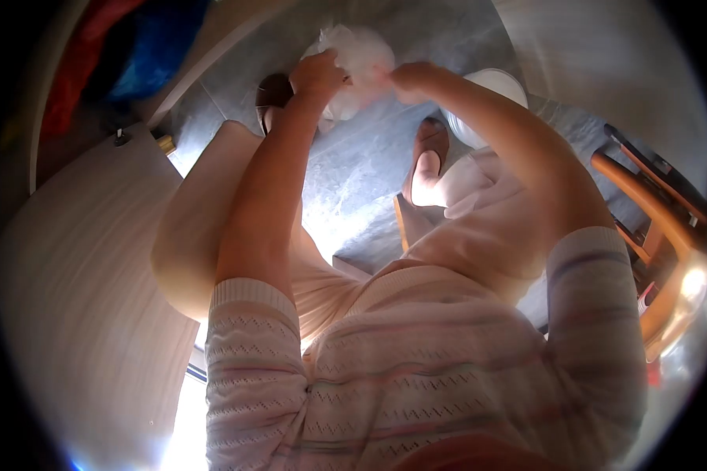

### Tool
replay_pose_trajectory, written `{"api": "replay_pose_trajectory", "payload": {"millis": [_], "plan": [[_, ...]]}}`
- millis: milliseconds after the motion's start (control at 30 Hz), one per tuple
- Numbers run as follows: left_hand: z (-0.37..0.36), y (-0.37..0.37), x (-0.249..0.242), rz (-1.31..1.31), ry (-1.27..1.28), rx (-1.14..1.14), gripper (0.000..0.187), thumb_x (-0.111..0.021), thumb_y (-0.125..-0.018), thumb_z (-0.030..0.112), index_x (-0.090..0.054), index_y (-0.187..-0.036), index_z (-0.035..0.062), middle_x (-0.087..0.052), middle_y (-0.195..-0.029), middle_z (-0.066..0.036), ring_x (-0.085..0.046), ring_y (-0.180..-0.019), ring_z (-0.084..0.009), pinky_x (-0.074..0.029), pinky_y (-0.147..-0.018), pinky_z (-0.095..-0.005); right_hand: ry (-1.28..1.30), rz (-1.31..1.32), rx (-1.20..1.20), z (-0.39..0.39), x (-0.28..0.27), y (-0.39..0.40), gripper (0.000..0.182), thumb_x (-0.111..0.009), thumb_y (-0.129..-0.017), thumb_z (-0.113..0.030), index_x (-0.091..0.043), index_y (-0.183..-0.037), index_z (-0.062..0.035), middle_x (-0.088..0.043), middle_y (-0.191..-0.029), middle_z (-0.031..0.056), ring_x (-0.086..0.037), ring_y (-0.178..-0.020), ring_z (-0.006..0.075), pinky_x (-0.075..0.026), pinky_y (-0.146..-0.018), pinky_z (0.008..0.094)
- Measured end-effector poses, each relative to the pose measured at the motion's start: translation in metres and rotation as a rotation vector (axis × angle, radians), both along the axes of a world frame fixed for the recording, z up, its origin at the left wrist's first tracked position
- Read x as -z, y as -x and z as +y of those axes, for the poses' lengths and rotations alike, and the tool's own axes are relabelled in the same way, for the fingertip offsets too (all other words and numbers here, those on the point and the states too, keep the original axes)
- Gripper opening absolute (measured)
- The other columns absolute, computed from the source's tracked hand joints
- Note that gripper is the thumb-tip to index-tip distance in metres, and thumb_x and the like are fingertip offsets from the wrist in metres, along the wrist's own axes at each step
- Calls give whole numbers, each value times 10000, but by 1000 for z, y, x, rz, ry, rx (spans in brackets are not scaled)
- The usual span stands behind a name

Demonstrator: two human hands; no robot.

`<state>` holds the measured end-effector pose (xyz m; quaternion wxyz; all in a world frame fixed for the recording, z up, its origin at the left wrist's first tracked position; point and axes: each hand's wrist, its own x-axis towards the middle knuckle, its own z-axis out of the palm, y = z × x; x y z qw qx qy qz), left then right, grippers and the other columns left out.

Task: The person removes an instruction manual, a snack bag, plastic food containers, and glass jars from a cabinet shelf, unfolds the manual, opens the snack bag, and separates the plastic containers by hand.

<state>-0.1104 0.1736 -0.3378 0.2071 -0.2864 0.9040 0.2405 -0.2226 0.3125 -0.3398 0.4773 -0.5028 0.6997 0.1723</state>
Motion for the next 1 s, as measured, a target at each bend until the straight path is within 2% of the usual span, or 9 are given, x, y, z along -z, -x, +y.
{"api": "replay_pose_trajectory", "payload": {"millis": [67,200,267,400,500,633,800,900,1000], "plan": [[8,9,7,14,80,82,501,-645,-651,375,-547,-1084,143,-572,-1039,-147,-564,-941,-290,-463,-772,-386,16,-103,-131,6,-15,1,270,-488,-775,-121,-598,-1019,-76,-603,-1045,121,-577,-957,277,-457,-790,330],[29,29,26,32,218,173,738,-678,-589,510,-469,-1181,120,-504,-1161,-135,-543,-969,-281,-454,-802,-397,-114,-202,128,11,18,-3,366,-487,-742,-115,-572,-1096,-142,-622,-906,162,-588,-884,300,-465,-759,395],[23,38,40,-3,201,171,618,-692,-594,476,-531,-1066,111,-563,-1035,-125,-573,-906,-278,-470,-756,-386,-30,-2,-155,10,3,1,342,-496,-748,-141,-583,-1079,-139,-622,-910,155,-590,-877,298,-465,-749,400],[-15,48,62,4,150,283,372,-718,-613,335,-616,-876,93,-634,-833,-120,-617,-744,-279,-497,-659,-371,105,8,-33,19,-13,14,229,-494,-738,-133,-626,-884,-16,-628,-910,171,-606,-875,306,-482,-739,383],[-50,34,120,283,3,334,315,-698,-656,264,-607,-897,82,-628,-822,-109,-621,-714,-245,-502,-598,-341,139,26,26,21,-13,20,224,-503,-747,-156,-628,-877,-24,-633,-883,160,-605,-867,308,-483,-737,384],[-6,38,156,630,-456,89,310,-670,-691,249,-599,-943,82,-611,-768,-78,-618,-693,-178,-492,-525,-286,245,28,60,20,-2,24,215,-524,-755,-200,-630,-845,-36,-636,-851,138,-606,-848,296,-481,-735,386],[63,63,130,162,-153,230,388,-598,-735,272,-551,-1086,116,-626,-758,-113,-623,-695,-207,-489,-587,-333,304,15,9,14,-4,16,196,-539,-754,-212,-629,-816,-50,-634,-821,126,-604,-822,284,-481,-722,387],[68,59,127,129,-65,444,486,-570,-738,305,-485,-1198,171,-639,-830,-129,-611,-763,-282,-461,-727,-367,258,-37,-23,8,-19,14,178,-536,-754,-209,-633,-790,-63,-632,-811,128,-603,-804,283,-481,-707,379],[67,52,134,160,-298,370,324,-579,-667,290,-632,-864,38,-632,-809,-136,-616,-780,-264,-454,-714,-398,242,-149,33,-7,-35,22,173,-531,-755,-204,-632,-765,-64,-630,-803,128,-599,-789,285,-478,-691,375]]}}
